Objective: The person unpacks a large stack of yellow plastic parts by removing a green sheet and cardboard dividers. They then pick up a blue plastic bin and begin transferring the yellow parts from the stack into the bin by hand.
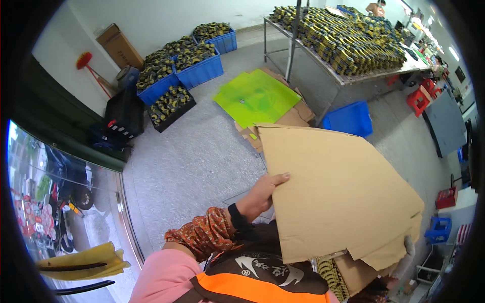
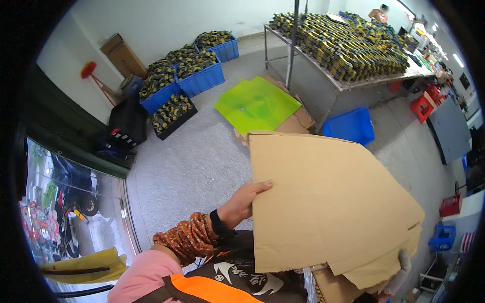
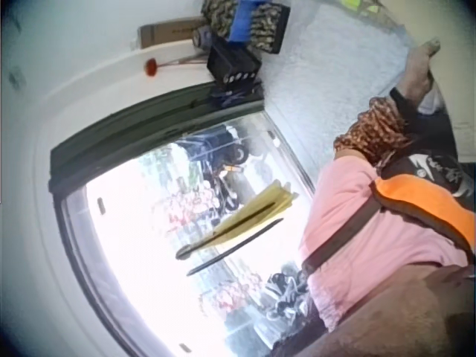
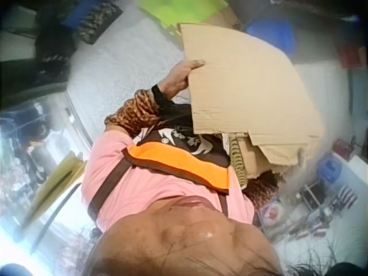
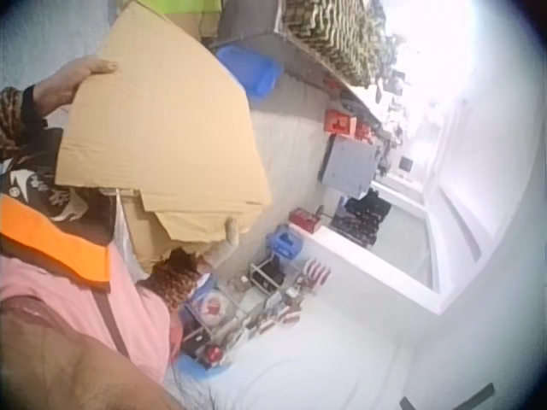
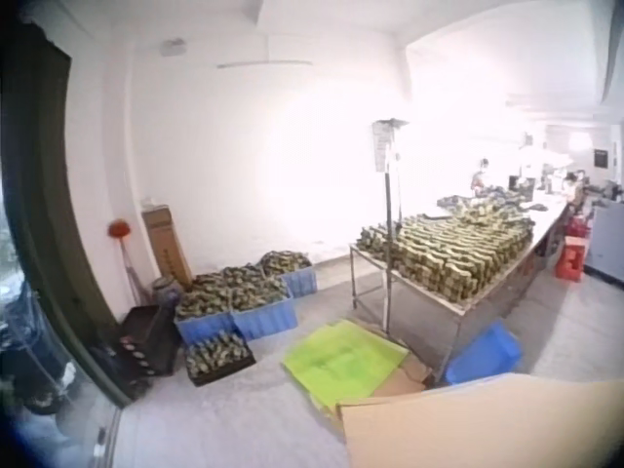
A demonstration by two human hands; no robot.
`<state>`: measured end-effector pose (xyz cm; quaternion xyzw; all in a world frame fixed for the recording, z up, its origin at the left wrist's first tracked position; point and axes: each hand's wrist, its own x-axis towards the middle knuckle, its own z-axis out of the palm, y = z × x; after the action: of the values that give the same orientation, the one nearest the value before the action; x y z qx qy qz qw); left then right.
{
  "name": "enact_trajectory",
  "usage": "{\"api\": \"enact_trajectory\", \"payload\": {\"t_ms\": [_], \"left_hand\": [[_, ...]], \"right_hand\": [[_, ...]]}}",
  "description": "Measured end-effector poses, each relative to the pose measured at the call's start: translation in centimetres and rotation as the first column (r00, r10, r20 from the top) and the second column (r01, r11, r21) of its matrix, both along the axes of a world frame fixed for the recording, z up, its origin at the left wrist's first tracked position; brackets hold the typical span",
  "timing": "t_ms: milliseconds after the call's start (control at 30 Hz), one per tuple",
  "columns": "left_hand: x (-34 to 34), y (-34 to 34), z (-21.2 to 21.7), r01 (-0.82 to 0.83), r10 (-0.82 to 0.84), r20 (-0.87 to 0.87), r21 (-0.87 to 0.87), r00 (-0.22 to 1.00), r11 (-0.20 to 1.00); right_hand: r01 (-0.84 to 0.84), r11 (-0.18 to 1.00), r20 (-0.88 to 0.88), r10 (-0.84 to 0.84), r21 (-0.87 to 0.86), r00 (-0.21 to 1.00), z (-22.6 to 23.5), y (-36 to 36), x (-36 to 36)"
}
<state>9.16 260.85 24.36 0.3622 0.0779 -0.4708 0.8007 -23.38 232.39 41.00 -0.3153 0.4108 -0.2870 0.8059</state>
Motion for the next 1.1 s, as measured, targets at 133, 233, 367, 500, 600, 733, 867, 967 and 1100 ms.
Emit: {"api": "enact_trajectory", "payload": {"t_ms": [133, 233, 367, 500, 600, 733, 867, 967, 1100], "left_hand": [[7.0, 0.4, 0.0, -0.134, 0.12, 0.112, 0.121, 0.986, 0.984], [12.8, 0.2, 0.7, -0.199, 0.156, 0.203, 0.209, 0.967, 0.958], [21.8, -1.2, 2.0, -0.259, 0.162, 0.339, 0.264, 0.927, 0.929], [29.4, -0.1, 1.5, -0.318, 0.159, 0.421, 0.34, 0.893, 0.885], [36.0, -1.7, 1.0, -0.289, 0.11, 0.474, 0.324, 0.874, 0.901], [44.0, -1.8, 0.2, -0.281, 0.078, 0.544, 0.301, 0.835, 0.911], [52.1, -0.4, -3.5, -0.238, 0.031, 0.565, 0.296, 0.825, 0.925], [56.7, -0.2, -8.7, -0.195, 0.018, 0.501, 0.303, 0.865, 0.933], [62.4, 2.7, -23.4, -0.037, -0.108, 0.305, 0.432, 0.946, 0.901]], "right_hand": [[-0.172, 0.985, 0.135, 0.166, 0.032, 0.977, -10.0, -6.1, 7.2], [-0.293, 0.949, 0.186, 0.269, 0.114, 0.945, -13.9, -8.2, 13.3], [-0.395, 0.91, 0.297, 0.346, 0.125, 0.89, -18.9, -9.2, 21.9], [-0.498, 0.825, 0.339, 0.404, 0.267, 0.85, -23.4, -9.6, 30.5], [-0.422, 0.893, 0.265, 0.373, 0.158, 0.889, -25.1, -10.4, 35.2], [-0.397, 0.915, 0.148, 0.384, 0.067, 0.911, -29.9, -10.2, 42.3], [-0.357, 0.928, 0.082, 0.35, 0.103, 0.933, -30.7, -9.2, 50.1], [-0.284, 0.956, -0.008, 0.285, 0.07, 0.958, -33.8, -9.2, 54.2], [-0.409, 0.909, -0.462, 0.398, 0.081, 0.793, -37.4, -9.0, 56.8]]}}
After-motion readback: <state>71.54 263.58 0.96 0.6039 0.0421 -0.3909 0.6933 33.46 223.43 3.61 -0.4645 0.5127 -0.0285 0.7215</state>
